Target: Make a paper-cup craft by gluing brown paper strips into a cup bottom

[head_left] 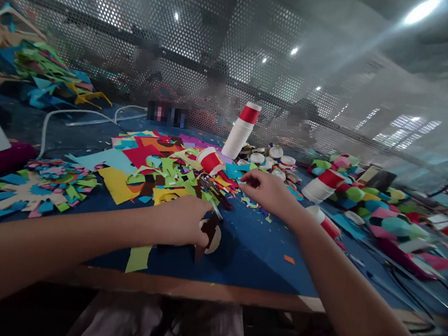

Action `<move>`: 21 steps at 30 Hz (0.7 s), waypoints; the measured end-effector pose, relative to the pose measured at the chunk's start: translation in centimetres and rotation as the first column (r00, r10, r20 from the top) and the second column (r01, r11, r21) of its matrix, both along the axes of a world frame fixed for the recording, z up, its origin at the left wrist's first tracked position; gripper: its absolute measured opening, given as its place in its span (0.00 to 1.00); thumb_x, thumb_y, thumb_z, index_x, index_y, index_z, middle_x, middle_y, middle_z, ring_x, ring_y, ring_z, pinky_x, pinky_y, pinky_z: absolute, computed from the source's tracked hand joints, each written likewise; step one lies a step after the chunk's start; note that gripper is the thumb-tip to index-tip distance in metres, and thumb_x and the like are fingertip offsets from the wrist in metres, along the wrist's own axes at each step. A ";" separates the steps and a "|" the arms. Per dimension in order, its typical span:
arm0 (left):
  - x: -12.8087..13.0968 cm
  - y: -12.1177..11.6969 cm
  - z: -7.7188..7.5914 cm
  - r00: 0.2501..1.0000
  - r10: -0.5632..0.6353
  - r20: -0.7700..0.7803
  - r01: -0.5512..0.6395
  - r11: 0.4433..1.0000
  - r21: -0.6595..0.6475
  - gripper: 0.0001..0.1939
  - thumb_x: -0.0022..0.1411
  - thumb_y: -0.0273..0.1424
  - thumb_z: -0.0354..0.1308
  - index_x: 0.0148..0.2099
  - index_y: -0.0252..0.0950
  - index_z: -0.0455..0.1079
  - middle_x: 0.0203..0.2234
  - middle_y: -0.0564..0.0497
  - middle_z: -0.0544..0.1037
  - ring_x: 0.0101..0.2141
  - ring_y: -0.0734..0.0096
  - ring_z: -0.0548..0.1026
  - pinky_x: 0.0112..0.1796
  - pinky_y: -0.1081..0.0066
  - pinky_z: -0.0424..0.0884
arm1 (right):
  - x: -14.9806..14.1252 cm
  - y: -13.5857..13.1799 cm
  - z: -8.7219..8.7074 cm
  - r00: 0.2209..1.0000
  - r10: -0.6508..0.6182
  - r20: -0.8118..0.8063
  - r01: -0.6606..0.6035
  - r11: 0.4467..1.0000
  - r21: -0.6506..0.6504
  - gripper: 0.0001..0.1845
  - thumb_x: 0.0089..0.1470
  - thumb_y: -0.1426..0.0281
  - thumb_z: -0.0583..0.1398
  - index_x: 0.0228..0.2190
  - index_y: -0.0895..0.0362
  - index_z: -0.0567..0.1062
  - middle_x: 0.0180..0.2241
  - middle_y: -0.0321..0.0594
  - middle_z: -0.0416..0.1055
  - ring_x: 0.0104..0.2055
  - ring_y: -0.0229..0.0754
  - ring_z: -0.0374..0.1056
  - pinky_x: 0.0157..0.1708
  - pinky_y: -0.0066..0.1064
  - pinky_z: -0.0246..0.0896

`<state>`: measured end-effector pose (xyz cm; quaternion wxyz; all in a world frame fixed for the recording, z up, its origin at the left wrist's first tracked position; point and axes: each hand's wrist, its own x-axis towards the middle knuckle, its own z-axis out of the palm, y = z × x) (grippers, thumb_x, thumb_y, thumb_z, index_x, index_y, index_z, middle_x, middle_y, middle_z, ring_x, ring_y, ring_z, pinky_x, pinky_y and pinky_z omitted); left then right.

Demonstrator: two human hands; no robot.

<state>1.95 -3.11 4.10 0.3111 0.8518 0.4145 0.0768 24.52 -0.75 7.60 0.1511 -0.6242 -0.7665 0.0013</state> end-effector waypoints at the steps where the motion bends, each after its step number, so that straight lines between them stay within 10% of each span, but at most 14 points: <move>1: 0.0 -0.1 0.2 1.000 -0.015 -0.025 0.016 0.999 0.049 0.19 0.45 0.34 0.62 0.41 0.35 0.73 0.33 0.43 0.77 0.37 0.46 0.77 0.33 0.63 0.69 | 0.1 0.6 -0.1 1.000 -0.003 0.029 0.003 1.000 -0.006 0.08 0.58 0.66 0.61 0.36 0.57 0.77 0.33 0.42 0.77 0.36 0.43 0.73 0.38 0.34 0.66; 9: -0.1 -0.9 -0.5 1.000 0.000 -0.024 0.006 0.971 0.238 0.34 0.48 0.37 0.62 0.59 0.33 0.67 0.47 0.38 0.74 0.46 0.44 0.73 0.43 0.58 0.69 | 0.5 4.6 -1.2 0.980 0.006 0.201 0.018 0.993 -0.117 0.15 0.63 0.62 0.60 0.48 0.57 0.74 0.49 0.44 0.72 0.46 0.45 0.72 0.46 0.42 0.71; 15: -4.9 1.8 3.2 0.979 0.071 0.193 -0.121 0.958 0.260 0.24 0.56 0.41 0.58 0.53 0.38 0.72 0.38 0.48 0.77 0.33 0.62 0.75 0.33 0.69 0.66 | 1.2 4.0 2.1 0.993 -0.017 0.118 0.016 1.000 0.012 0.15 0.61 0.61 0.61 0.44 0.59 0.77 0.42 0.46 0.77 0.44 0.46 0.73 0.46 0.41 0.68; 21: -9.1 3.9 1.5 0.975 0.043 -0.217 0.009 0.972 0.235 0.34 0.53 0.51 0.63 0.54 0.32 0.70 0.50 0.38 0.76 0.48 0.49 0.74 0.46 0.63 0.68 | 4.6 -0.8 5.6 0.998 -0.009 0.055 0.009 1.000 -0.006 0.16 0.50 0.54 0.66 0.32 0.54 0.81 0.31 0.43 0.80 0.34 0.48 0.75 0.35 0.39 0.65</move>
